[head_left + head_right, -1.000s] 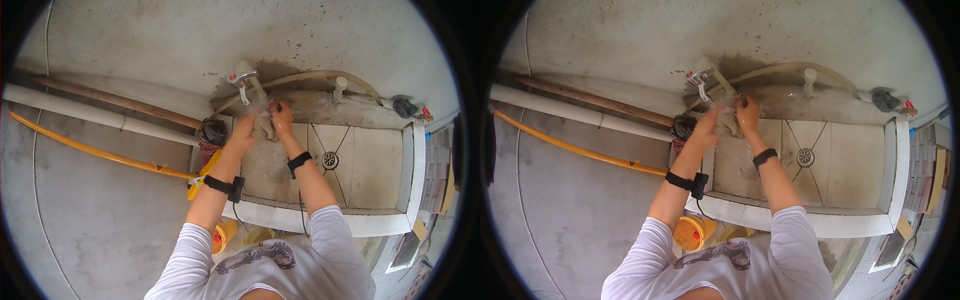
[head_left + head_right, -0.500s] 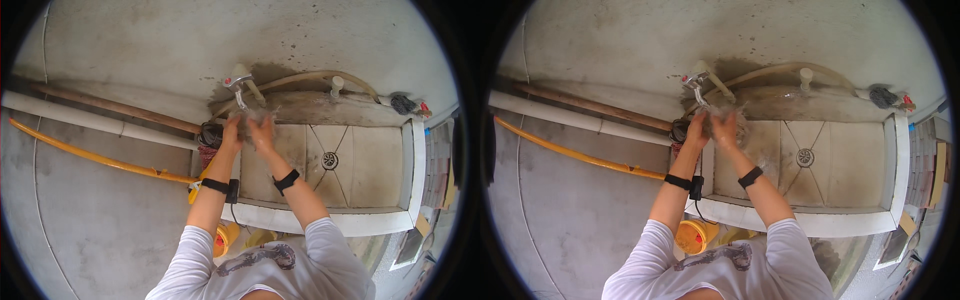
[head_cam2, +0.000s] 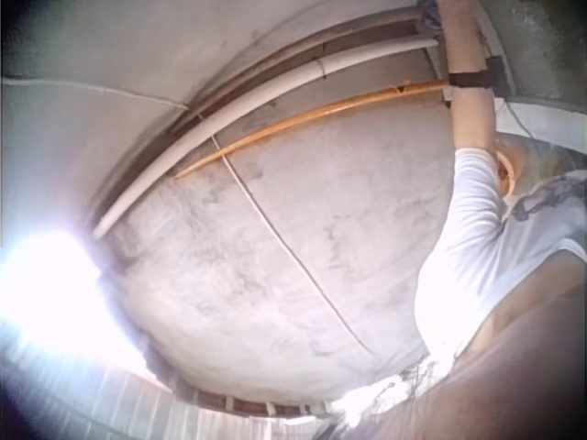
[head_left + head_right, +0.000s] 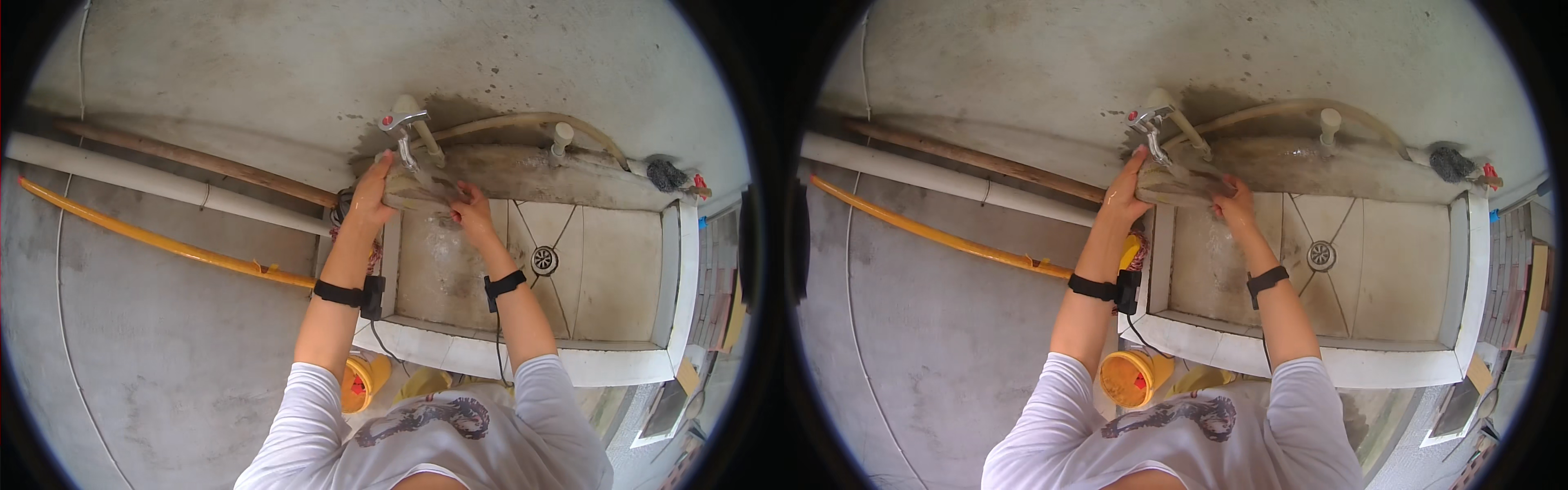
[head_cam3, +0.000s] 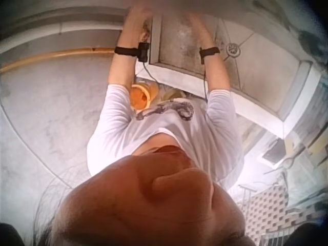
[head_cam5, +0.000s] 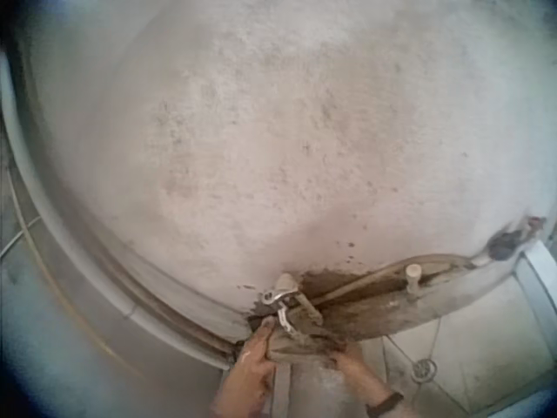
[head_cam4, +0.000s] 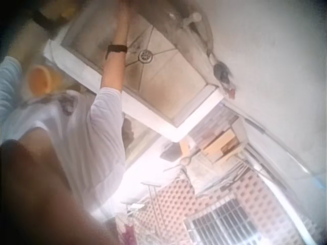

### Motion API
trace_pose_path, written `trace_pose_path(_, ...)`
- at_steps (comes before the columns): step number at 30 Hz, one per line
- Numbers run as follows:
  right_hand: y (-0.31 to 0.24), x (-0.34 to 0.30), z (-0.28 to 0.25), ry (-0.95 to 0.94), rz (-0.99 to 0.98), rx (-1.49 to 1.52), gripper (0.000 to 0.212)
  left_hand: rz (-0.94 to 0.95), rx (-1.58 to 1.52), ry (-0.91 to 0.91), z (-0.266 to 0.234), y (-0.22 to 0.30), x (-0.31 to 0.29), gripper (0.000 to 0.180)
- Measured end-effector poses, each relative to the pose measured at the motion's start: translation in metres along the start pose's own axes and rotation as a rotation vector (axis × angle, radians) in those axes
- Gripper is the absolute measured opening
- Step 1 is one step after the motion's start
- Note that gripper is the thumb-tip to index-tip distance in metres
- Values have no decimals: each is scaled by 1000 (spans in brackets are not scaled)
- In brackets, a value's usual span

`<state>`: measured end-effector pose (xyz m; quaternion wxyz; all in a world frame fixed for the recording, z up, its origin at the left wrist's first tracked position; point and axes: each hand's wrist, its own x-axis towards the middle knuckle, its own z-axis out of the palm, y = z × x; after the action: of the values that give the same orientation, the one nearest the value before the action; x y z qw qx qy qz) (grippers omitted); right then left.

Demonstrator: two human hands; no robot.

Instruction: Clean the surface and handles of a wooden door using a cloth and water.

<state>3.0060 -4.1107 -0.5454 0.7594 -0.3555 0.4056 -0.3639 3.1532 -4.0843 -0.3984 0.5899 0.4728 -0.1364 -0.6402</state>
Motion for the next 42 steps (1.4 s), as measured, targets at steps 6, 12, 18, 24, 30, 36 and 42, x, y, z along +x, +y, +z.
trace_pose_path(6, 26, -17, -22, 59, 5, 96, 52, 95, -47, -16, -1, 4, -5, 29)
trace_pose_path(12, 89, 25, -18, 230, 255, -30, 53, 128, -82, -21, 10, -2, -20, 29)
trace_pose_path(18, 50, 26, 28, -33, 134, 509, 46, 40, -7, 124, -21, -13, -20, 25)
trace_pose_path(24, -31, -51, 100, 115, -411, -390, 24, 32, -104, 43, -135, -72, 31, 24)
trace_pose_path(30, -21, 4, 21, 456, -381, -588, 28, -90, 131, 171, 1, -66, 3, 16)
trace_pose_path(36, 23, -28, -14, 195, -304, -439, 42, 93, 159, 52, -5, -19, -5, 39)
trace_pose_path(42, 40, -19, -32, 221, 199, -684, 60, 104, 128, 37, 4, -12, -36, 42)
